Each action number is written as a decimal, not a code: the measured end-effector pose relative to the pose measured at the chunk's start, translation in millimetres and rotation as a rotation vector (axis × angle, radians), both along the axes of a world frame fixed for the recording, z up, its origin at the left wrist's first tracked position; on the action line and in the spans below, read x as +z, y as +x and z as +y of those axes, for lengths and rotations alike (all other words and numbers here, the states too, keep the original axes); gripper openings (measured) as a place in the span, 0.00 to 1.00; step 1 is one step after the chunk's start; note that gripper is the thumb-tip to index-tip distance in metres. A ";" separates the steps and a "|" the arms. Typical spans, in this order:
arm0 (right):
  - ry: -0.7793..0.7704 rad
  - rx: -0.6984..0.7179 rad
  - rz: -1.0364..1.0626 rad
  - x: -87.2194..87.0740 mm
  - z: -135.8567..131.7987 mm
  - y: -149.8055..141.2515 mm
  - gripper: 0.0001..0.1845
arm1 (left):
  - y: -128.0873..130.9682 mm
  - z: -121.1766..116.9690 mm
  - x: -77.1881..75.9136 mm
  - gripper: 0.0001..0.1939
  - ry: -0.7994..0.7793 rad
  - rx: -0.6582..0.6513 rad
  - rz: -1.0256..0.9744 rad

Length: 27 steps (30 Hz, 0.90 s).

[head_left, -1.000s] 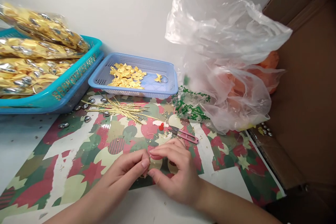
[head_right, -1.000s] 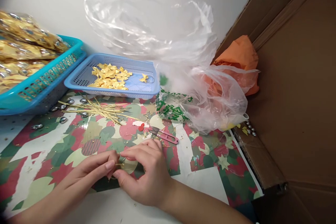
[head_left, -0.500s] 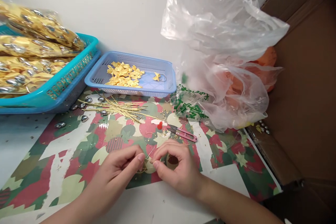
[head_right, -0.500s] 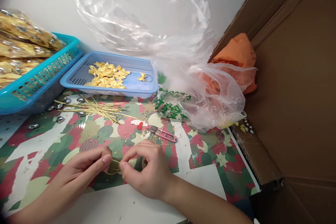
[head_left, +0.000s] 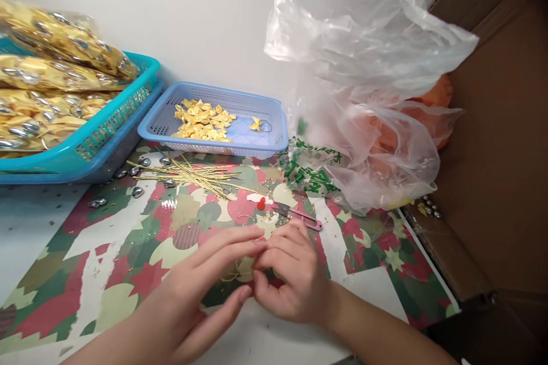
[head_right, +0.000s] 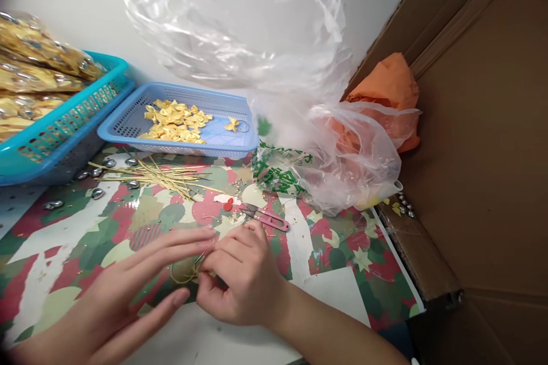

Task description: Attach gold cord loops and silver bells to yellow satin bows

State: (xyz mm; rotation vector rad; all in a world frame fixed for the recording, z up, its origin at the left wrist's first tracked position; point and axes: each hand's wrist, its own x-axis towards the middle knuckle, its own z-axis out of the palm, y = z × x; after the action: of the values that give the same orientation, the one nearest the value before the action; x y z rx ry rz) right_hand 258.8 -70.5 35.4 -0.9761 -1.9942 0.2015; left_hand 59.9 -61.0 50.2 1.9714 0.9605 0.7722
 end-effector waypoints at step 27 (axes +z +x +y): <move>-0.025 0.004 -0.014 -5.2 0.4 0.3 0.07 | 7.7 3.6 -7.3 0.19 -0.186 -0.051 0.160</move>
State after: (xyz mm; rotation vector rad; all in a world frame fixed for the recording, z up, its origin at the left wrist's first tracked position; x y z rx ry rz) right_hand 259.0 -70.1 30.2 -0.9919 -2.0108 0.2234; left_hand 67.6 -57.4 42.9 1.9080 1.0327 0.4835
